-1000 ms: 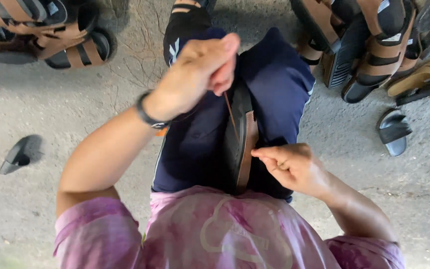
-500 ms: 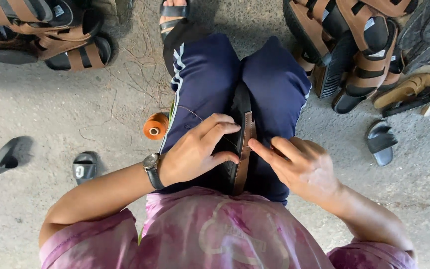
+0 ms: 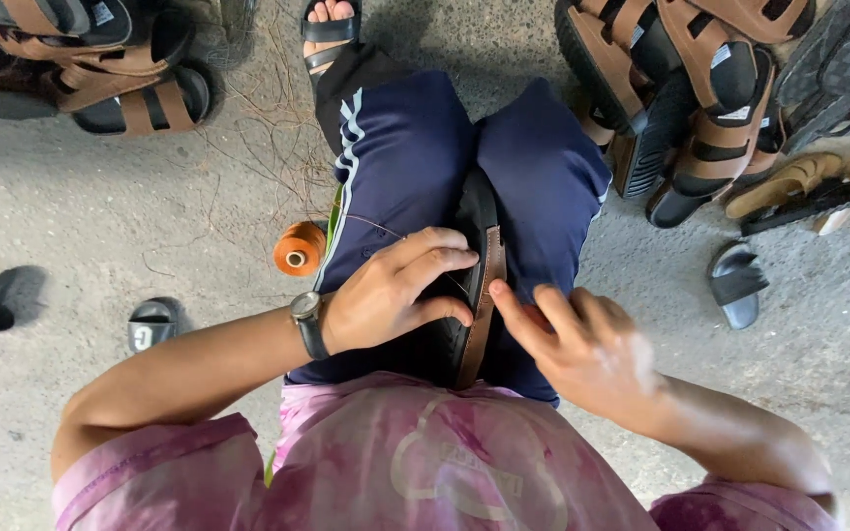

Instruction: Hand-sewing the sole of a sandal to its upper part using a needle and thread.

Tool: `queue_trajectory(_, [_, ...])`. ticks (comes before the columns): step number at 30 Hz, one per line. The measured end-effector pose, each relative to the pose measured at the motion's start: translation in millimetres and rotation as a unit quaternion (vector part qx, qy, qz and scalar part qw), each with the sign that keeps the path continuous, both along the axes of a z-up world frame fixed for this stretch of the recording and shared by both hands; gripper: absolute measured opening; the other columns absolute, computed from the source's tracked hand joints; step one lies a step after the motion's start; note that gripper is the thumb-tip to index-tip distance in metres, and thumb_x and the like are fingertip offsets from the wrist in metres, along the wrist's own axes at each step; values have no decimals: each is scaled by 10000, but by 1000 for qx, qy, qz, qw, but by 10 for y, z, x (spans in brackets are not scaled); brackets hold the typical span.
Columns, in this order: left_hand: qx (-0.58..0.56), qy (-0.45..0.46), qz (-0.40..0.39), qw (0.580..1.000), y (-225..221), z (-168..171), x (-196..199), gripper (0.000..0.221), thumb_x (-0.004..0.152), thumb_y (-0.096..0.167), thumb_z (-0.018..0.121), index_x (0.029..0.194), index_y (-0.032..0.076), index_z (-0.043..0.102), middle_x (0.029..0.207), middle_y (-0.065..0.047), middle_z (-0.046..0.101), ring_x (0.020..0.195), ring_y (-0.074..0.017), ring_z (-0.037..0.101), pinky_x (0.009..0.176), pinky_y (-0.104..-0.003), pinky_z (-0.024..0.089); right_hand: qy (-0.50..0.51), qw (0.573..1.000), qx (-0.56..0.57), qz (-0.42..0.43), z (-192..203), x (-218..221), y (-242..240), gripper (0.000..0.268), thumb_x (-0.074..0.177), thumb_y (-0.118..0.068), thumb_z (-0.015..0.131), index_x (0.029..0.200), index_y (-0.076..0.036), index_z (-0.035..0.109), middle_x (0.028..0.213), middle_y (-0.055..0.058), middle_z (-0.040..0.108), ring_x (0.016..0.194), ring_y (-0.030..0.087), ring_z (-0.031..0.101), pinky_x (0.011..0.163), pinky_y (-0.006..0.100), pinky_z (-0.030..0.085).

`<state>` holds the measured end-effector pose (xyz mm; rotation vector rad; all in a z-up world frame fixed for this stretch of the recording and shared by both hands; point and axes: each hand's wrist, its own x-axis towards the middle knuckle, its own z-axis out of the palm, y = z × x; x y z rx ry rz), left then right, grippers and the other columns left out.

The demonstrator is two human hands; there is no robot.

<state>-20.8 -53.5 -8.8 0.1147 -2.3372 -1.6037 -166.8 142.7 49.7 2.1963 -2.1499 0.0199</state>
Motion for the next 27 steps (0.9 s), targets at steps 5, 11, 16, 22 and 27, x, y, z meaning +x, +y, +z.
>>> queue_trajectory(5, [3,55,40,998,54,-64,5,491,779,309,843,1100,-15,659,1087,-152,624,956,-332,698,842,-393,599,-180,978,-85,-56,-678,251,122,220,922,-130,627,1123,-41,646,897,119,631,626,232,667,505,299,544])
queue_trajectory(11, [-39,9,108,993,217,110,230,322,848,240,817,724,75,570,1028,-82,571,749,-269,659,656,-346,575,-287,945,-79,-134,-602,240,277,312,921,-222,705,1127,9,666,977,169,708,658,315,704,509,347,578])
queue_trajectory(16, [396,2,37,917,158,279,232,95,996,53,607,996,80,697,841,-83,717,843,-243,699,809,-374,536,-333,925,-115,-144,-697,265,382,326,890,-180,749,1098,47,641,946,173,724,685,330,711,549,353,589])
queue_trajectory(22, [394,-146,19,907,306,-74,230,383,839,-63,719,1115,57,483,756,-96,686,514,-161,665,466,-229,520,-311,936,-125,-106,-281,177,109,282,845,-79,785,1113,-1,743,937,145,728,723,275,724,586,320,595])
queue_trajectory(27, [261,-109,47,958,291,132,61,150,808,-15,695,830,109,615,567,-29,591,450,-188,584,400,-273,429,-184,981,-2,-69,-60,-72,373,379,927,-90,576,1273,-182,704,794,23,590,556,171,629,495,262,547])
